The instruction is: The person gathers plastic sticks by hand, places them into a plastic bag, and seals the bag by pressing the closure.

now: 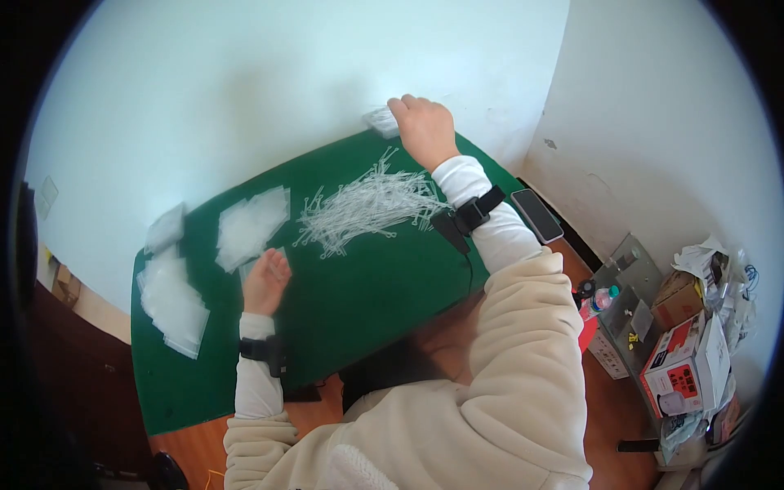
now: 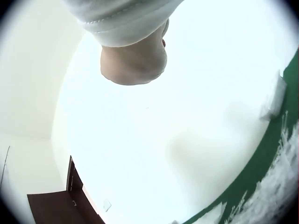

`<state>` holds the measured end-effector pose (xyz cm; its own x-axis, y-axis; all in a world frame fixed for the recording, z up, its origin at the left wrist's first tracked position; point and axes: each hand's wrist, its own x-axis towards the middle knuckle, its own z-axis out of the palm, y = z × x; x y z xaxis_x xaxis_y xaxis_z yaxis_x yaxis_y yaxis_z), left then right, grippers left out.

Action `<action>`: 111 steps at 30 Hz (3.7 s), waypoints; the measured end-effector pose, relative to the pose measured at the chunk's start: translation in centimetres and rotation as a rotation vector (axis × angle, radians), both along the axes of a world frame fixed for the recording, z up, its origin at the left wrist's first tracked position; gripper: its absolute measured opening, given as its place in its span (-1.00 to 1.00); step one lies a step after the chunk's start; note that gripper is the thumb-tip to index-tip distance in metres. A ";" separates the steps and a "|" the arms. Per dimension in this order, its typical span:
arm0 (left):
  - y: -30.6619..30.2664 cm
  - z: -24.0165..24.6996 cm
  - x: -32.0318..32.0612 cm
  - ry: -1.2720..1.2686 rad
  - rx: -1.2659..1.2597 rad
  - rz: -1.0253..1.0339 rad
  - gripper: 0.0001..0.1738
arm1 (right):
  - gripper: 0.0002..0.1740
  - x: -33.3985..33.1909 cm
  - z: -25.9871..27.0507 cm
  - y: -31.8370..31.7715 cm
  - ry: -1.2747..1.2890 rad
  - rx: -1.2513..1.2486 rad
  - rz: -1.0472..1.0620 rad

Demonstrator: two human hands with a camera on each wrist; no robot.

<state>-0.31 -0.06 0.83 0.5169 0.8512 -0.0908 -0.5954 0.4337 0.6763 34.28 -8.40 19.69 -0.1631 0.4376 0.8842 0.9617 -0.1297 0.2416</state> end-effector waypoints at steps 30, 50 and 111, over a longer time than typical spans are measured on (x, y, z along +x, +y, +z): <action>-0.3 0.5 0.1 0.009 0.023 -0.016 -0.74 | -0.70 -3.3 7.0 -2.9 1.525 -0.261 1.879; -1.6 2.1 0.4 0.150 0.081 0.021 -0.70 | -0.87 -14.1 -9.0 2.8 1.714 -0.483 1.338; -3.1 1.9 2.0 0.351 0.296 -0.324 -0.71 | -0.64 -16.1 -17.4 3.2 1.227 -0.585 1.172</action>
<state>1.70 -3.12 2.69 0.7378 0.6695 -0.0855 -0.1809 0.3182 0.9306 18.18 -5.19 2.33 -0.0236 0.8568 0.5151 0.1270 0.5136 -0.8486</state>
